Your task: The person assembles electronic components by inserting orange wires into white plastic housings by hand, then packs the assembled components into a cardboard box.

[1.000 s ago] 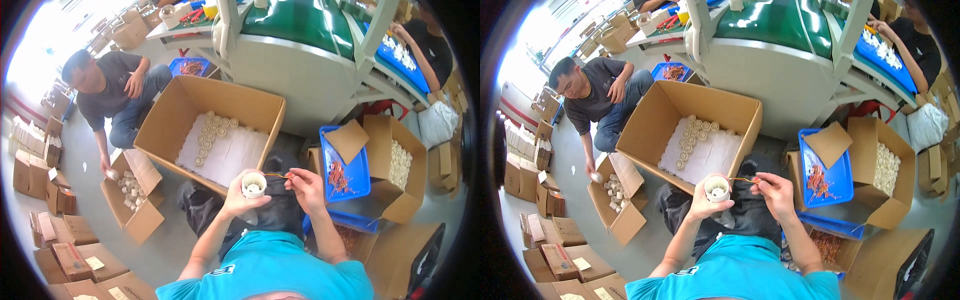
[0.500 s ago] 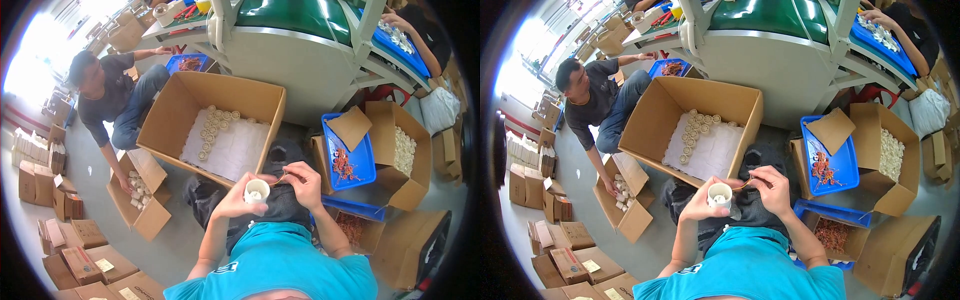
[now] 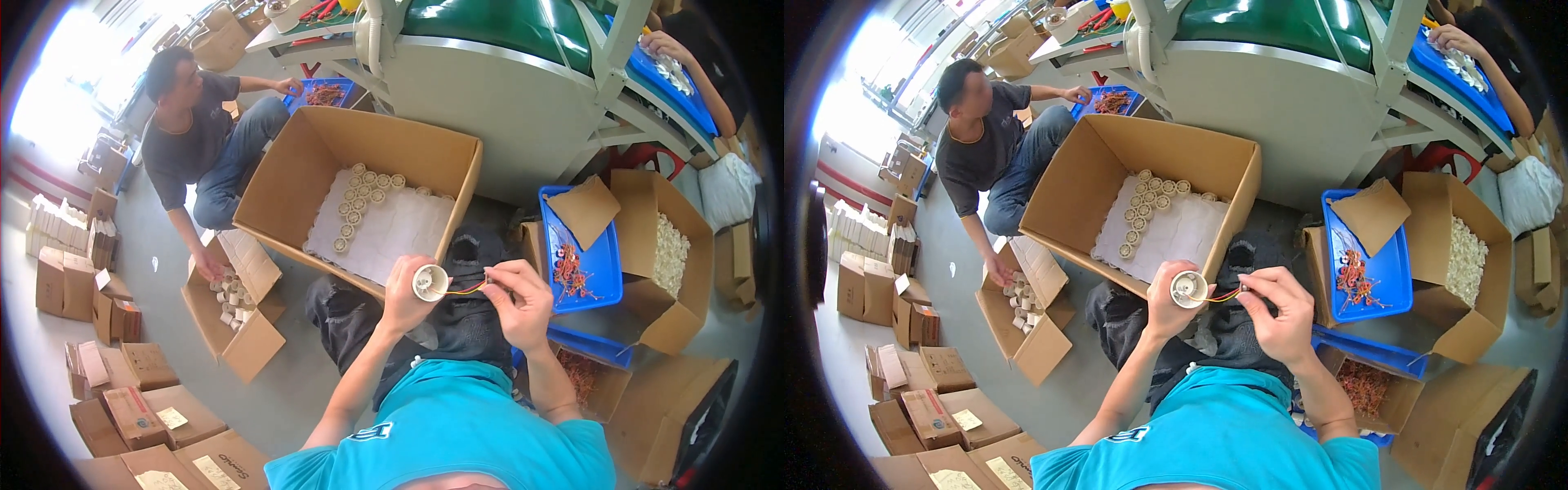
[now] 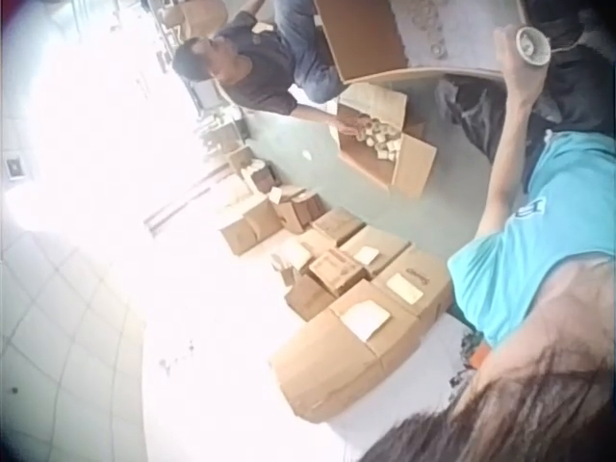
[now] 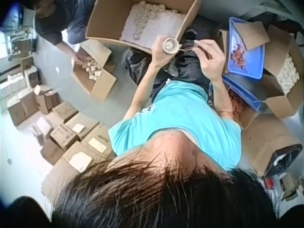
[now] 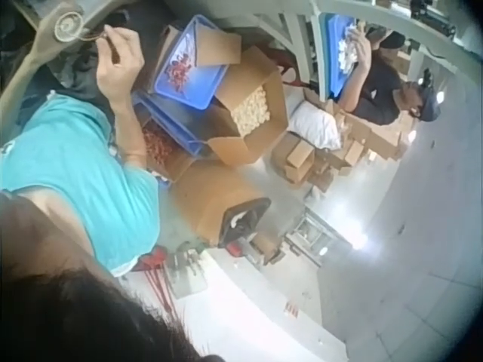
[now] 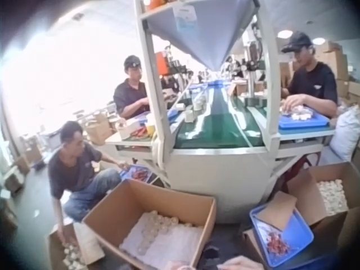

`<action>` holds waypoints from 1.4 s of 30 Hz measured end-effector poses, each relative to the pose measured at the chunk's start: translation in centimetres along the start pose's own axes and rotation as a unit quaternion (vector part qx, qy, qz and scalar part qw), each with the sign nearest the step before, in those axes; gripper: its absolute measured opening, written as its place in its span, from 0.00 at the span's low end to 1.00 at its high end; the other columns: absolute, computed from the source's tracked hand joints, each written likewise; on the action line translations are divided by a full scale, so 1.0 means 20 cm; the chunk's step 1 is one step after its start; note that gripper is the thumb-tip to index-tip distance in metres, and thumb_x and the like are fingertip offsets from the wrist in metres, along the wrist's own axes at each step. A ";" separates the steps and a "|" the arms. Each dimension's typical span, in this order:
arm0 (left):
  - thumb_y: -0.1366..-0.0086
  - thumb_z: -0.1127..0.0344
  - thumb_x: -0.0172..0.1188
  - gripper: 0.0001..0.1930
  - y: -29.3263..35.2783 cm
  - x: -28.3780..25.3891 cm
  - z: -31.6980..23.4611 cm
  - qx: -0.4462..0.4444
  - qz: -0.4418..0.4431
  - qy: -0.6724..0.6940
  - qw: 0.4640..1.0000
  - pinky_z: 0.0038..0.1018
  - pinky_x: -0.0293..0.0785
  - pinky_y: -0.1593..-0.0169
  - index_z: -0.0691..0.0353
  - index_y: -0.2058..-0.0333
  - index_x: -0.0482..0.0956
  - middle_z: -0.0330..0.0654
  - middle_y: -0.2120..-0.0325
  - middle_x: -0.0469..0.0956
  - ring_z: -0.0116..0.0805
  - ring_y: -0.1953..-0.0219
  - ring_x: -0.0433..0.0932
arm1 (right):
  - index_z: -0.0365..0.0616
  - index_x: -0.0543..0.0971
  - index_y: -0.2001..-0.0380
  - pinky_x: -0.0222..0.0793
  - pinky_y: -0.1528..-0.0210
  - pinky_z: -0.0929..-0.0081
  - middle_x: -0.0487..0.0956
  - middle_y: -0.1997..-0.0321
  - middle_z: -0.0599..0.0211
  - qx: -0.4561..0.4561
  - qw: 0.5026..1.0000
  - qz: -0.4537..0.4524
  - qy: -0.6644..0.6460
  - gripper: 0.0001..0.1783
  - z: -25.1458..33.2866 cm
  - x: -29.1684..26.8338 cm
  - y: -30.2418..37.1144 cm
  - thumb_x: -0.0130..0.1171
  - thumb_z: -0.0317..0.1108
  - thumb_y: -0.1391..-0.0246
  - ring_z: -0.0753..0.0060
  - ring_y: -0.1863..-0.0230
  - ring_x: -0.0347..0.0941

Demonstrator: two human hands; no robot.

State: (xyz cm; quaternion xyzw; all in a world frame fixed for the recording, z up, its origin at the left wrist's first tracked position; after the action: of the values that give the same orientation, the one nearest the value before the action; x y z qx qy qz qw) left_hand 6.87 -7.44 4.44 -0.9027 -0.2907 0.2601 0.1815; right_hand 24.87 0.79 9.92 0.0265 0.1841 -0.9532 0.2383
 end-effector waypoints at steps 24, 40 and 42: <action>0.58 0.70 0.71 0.24 -0.02 0.08 -0.10 0.132 0.052 -0.144 0.979 0.36 0.66 0.53 0.60 0.60 0.75 0.41 0.66 0.79 0.42 0.60 0.79 | 0.40 0.84 0.67 0.71 0.55 0.67 0.77 0.57 0.62 -0.043 0.987 0.044 0.146 0.13 -0.03 0.19 0.00 0.67 0.22 0.61 0.60 0.53 0.71; 0.54 0.77 0.68 0.19 0.02 0.20 -0.09 0.043 0.119 -0.013 0.992 0.34 0.74 0.60 0.62 0.61 0.76 0.47 0.67 0.76 0.48 0.65 0.78 | 0.40 0.83 0.72 0.70 0.50 0.65 0.75 0.57 0.62 0.035 0.992 0.051 0.108 0.08 -0.14 0.14 0.06 0.67 0.29 0.60 0.59 0.52 0.73; 0.54 0.77 0.67 0.19 -0.01 0.26 -0.11 0.047 0.128 -0.007 0.991 0.31 0.72 0.61 0.65 0.61 0.73 0.46 0.71 0.74 0.41 0.68 0.76 | 0.39 0.83 0.72 0.70 0.51 0.63 0.75 0.57 0.59 0.041 0.994 0.023 0.094 0.09 -0.16 0.10 0.08 0.68 0.27 0.61 0.56 0.53 0.73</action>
State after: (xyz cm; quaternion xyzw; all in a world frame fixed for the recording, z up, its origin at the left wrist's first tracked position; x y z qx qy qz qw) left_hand 11.72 -4.45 4.44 -0.9213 -0.1614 0.3007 0.1865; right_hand 23.67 -0.31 6.06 0.1298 0.1658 -0.9476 0.2401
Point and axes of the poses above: each hand's wrist, its own y-axis away from the middle knuckle, its own x-axis out of the palm, z = x × y, the point moved 4 cm from there along -y, towards the middle knuckle
